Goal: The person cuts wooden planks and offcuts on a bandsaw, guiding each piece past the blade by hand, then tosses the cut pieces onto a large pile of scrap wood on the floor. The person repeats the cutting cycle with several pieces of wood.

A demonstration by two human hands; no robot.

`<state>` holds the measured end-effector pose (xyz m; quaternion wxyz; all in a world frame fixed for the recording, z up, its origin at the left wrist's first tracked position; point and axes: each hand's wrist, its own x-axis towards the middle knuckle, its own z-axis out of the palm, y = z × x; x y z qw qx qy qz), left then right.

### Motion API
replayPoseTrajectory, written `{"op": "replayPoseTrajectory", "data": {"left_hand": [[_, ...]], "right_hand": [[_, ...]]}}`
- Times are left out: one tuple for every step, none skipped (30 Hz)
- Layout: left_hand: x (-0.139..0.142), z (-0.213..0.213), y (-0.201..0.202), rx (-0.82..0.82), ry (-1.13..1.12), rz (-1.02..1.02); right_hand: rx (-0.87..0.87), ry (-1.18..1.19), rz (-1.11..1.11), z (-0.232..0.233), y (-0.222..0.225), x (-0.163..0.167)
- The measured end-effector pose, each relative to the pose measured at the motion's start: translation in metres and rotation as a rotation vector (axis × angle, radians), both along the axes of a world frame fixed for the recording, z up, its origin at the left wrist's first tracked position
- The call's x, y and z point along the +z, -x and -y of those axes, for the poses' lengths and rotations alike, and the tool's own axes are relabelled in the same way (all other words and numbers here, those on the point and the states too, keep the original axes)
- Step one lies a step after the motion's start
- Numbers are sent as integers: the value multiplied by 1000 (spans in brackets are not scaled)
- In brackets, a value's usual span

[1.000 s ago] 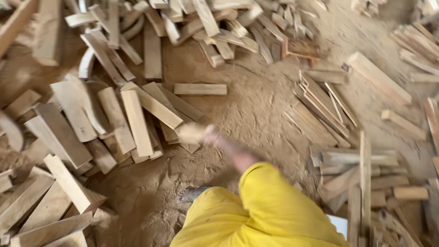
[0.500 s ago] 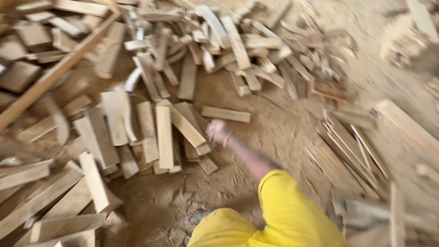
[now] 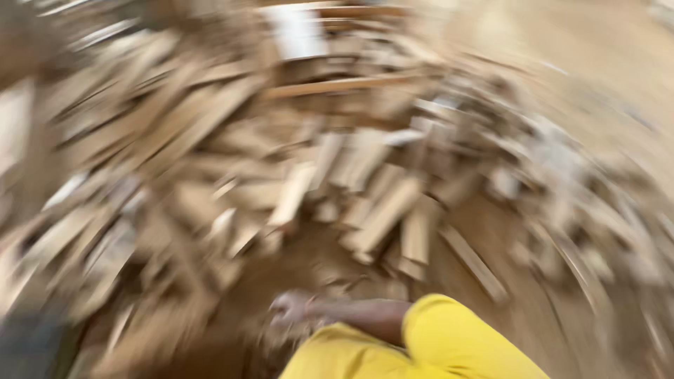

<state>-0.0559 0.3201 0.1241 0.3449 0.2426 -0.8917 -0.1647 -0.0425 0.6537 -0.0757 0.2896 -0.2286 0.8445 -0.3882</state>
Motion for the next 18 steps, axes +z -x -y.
{"op": "replayPoseTrajectory", "data": {"left_hand": [[6, 42, -54, 98, -17, -22], [-5, 72, -88, 203, -29, -36], [-20, 102, -128, 308, -50, -59], [-42, 127, -158, 417, -75, -82], [-64, 146, -186, 525, -101, -108], [-89, 156, -202, 606, -138, -148], [-107, 164, -212, 671, -169, -205], [-122, 165, -216, 726, -209, -256], [-124, 163, -219, 767, -273, -304], [-123, 161, -222, 794, -345, -340], [-124, 158, -224, 812, -406, -375], [-114, 154, -229, 800, -529, -351], [-106, 152, -233, 778, -633, -351], [-98, 152, -239, 750, -738, -350], [-95, 154, -241, 673, -847, -500], [-92, 156, -244, 588, -953, -648], [-94, 158, -245, 495, -1054, -798], [-97, 161, -247, 502, -1104, -755]], "right_hand": [[-20, 106, 143, 11, 10, 4], [-34, 23, 72, 25, 14, 10], [6, 87, 87, 42, 26, 15], [53, 158, 181, 59, 33, 19], [99, 158, 212, 81, 36, 26], [128, 159, 234, 106, 39, 31], [183, 156, 310, 134, 39, 37], [213, 148, 381, 158, 38, 43], [218, 141, 448, 183, 37, 50], [277, 172, 496, 210, 37, 59], [310, 204, 550, 229, 33, 64], [329, 242, 608, 245, 26, 67], [404, 230, 594, 262, 23, 68], [473, 218, 579, 280, 20, 74], [539, 207, 564, 298, 19, 77], [577, 201, 533, 314, 15, 83], [614, 196, 501, 330, 10, 87], [649, 193, 466, 347, 2, 94]]}}
